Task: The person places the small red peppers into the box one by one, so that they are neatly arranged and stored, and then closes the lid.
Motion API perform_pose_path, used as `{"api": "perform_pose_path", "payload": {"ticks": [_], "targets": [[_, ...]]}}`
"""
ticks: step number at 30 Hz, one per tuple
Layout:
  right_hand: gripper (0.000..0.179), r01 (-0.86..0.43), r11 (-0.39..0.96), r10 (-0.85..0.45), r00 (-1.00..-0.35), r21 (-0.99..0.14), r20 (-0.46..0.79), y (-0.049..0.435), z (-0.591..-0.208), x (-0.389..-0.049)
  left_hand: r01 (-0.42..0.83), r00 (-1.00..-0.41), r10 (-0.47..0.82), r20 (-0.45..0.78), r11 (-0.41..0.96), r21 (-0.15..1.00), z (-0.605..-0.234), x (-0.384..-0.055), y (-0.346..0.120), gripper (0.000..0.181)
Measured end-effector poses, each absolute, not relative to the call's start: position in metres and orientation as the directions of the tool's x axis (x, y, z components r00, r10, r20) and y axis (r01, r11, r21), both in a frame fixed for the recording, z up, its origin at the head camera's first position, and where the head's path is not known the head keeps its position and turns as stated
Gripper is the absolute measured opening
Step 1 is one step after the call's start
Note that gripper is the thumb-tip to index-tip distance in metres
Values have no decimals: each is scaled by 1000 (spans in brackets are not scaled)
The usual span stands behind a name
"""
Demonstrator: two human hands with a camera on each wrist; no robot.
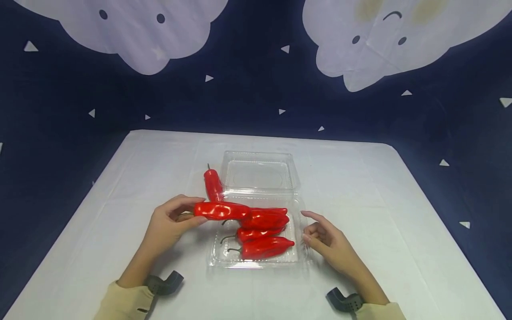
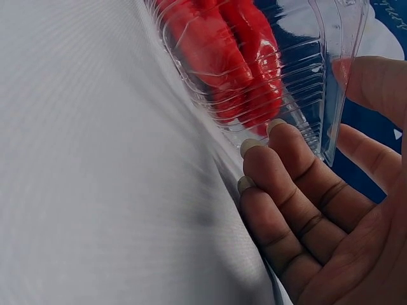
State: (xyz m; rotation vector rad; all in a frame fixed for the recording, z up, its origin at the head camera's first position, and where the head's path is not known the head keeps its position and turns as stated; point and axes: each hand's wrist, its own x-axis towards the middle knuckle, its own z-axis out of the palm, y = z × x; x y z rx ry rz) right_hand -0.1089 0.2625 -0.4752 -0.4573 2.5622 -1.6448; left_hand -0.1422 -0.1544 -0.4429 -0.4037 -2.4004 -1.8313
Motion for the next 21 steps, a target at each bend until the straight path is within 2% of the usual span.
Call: {"api": "perform_pose_path", "payload": {"ticks": [15, 21], "targets": [[57, -232, 361, -300, -946, -903, 123, 264, -476, -109, 313, -935, 217, 279, 141, 939, -443, -135, -129, 37], [57, -234, 356, -304, -944, -905, 125, 263, -477, -110, 359, -909, 272, 316, 123, 925, -445, -131, -115, 39]]}}
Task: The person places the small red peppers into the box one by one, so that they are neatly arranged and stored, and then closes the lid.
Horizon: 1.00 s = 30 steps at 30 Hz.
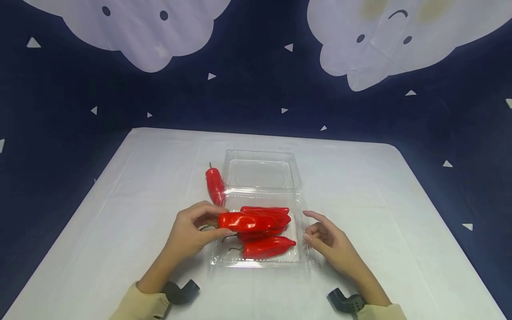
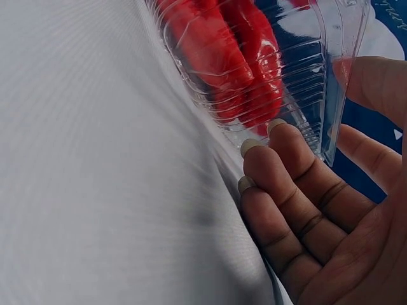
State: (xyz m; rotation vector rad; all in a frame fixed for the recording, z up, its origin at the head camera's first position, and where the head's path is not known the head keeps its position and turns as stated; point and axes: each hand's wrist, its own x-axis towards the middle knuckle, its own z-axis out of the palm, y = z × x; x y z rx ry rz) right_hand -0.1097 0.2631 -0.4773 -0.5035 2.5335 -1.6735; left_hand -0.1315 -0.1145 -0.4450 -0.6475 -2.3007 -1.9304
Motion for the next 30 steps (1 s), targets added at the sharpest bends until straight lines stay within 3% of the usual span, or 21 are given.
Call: {"api": "perform_pose_path", "payload": {"ticks": [15, 21, 30], "targets": [[57, -234, 361, -305, -944, -903, 123, 263, -476, -110, 625, -765, 376, 522, 240, 743, -450, -121, -85, 43], [57, -233, 355, -305, -944, -905, 124, 263, -475, -109, 644, -757, 382, 529, 300, 704, -450, -117, -78, 45], [58, -228, 358, -306, -945, -905, 117, 262, -474, -109, 613, -788, 427, 443, 476, 631, -445, -112, -71, 42]]}}
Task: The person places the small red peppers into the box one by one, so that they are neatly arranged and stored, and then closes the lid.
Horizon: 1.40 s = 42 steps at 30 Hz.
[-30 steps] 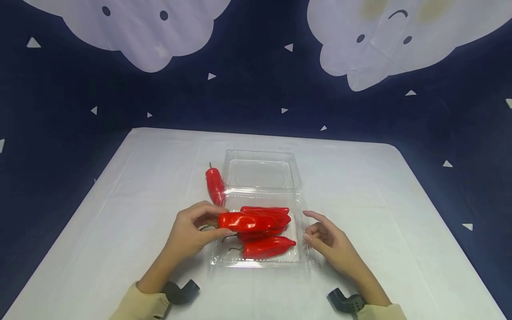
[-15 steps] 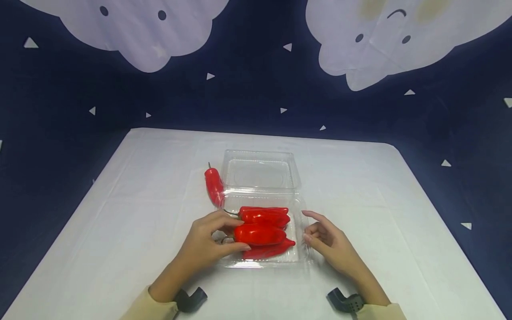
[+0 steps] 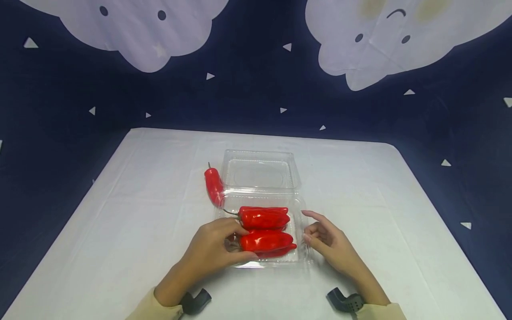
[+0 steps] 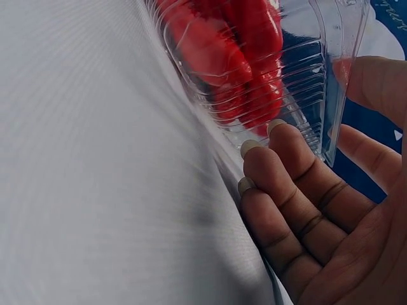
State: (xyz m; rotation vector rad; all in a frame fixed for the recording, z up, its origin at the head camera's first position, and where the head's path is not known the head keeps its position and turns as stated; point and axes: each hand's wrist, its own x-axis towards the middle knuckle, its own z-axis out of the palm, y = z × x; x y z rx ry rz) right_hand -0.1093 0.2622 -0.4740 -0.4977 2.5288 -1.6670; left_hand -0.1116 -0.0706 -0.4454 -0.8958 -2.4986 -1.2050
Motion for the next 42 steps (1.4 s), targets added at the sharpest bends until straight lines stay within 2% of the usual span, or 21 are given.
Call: {"api": "perform_pose_path", "payload": {"ticks": [7, 17, 29, 34, 39, 42], "targets": [[58, -223, 362, -299, -947, -905, 114, 263, -474, -109, 613, -790, 433, 434, 541, 576, -442, -112, -66, 42], [57, -234, 377, -300, -946, -896, 121, 265, -472, -110, 631, -776, 422, 469, 533, 563, -445, -113, -64, 43], [57, -213, 401, -274, -956, -891, 105, 269, -474, -107, 644, -764, 443, 470, 580, 500, -439, -114, -59, 58], [57, -215, 379, -291, -951, -900, 104, 266, -476, -108, 642, -767, 449, 459, 555, 529, -431, -116, -79, 63], [57, -227, 379, -295, -948, -897, 116, 263, -476, -109, 665, -744, 473, 472, 463, 586, -419, -129, -112, 57], [57, -235, 383, -295, -947, -894, 122, 263, -476, -109, 661, -735, 527, 427, 418, 623, -413, -138, -131, 51]]}}
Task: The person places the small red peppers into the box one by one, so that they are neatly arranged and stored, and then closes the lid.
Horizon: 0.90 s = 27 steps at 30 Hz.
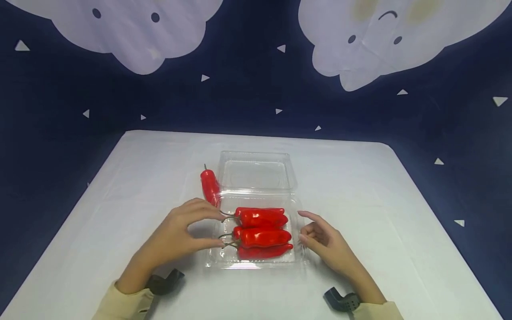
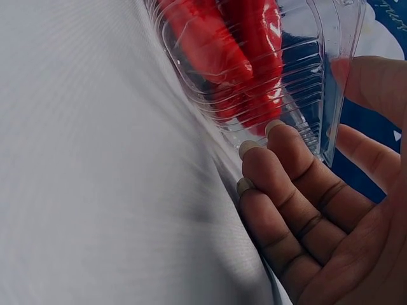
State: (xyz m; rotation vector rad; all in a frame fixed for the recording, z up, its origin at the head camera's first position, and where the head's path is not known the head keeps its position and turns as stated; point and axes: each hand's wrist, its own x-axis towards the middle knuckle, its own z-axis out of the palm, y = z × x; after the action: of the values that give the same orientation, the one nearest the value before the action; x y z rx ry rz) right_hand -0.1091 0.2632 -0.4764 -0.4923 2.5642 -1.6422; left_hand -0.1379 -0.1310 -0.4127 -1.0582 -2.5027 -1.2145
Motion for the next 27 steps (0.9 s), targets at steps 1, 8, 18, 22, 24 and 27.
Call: {"api": "perform_pose_path", "payload": {"ticks": [1, 8, 18, 22, 24, 27], "targets": [[57, -237, 384, -297, -947, -892, 124, 263, -477, -109, 655, -733, 546, 406, 405, 638, -411, -141, -137, 48], [57, -228, 380, -296, -948, -896, 116, 264, -477, -110, 485, -801, 557, 221, 386, 785, -405, -168, -170, 33], [57, -224, 375, -300, -948, -899, 111, 262, -477, -110, 410, -886, 436, 160, 574, 708, -413, -223, -192, 27], [56, -226, 384, -293, -949, -895, 114, 262, -477, -110, 454, -864, 474, 167, 593, 665, -421, -244, -188, 38], [56, -228, 382, -293, -949, -895, 117, 262, -478, -110, 474, -851, 499, 162, 599, 645, -424, -253, -184, 45], [56, -228, 378, -294, -949, -897, 117, 263, -479, -110, 485, -841, 523, 141, 610, 627, -429, -265, -176, 53]]}}
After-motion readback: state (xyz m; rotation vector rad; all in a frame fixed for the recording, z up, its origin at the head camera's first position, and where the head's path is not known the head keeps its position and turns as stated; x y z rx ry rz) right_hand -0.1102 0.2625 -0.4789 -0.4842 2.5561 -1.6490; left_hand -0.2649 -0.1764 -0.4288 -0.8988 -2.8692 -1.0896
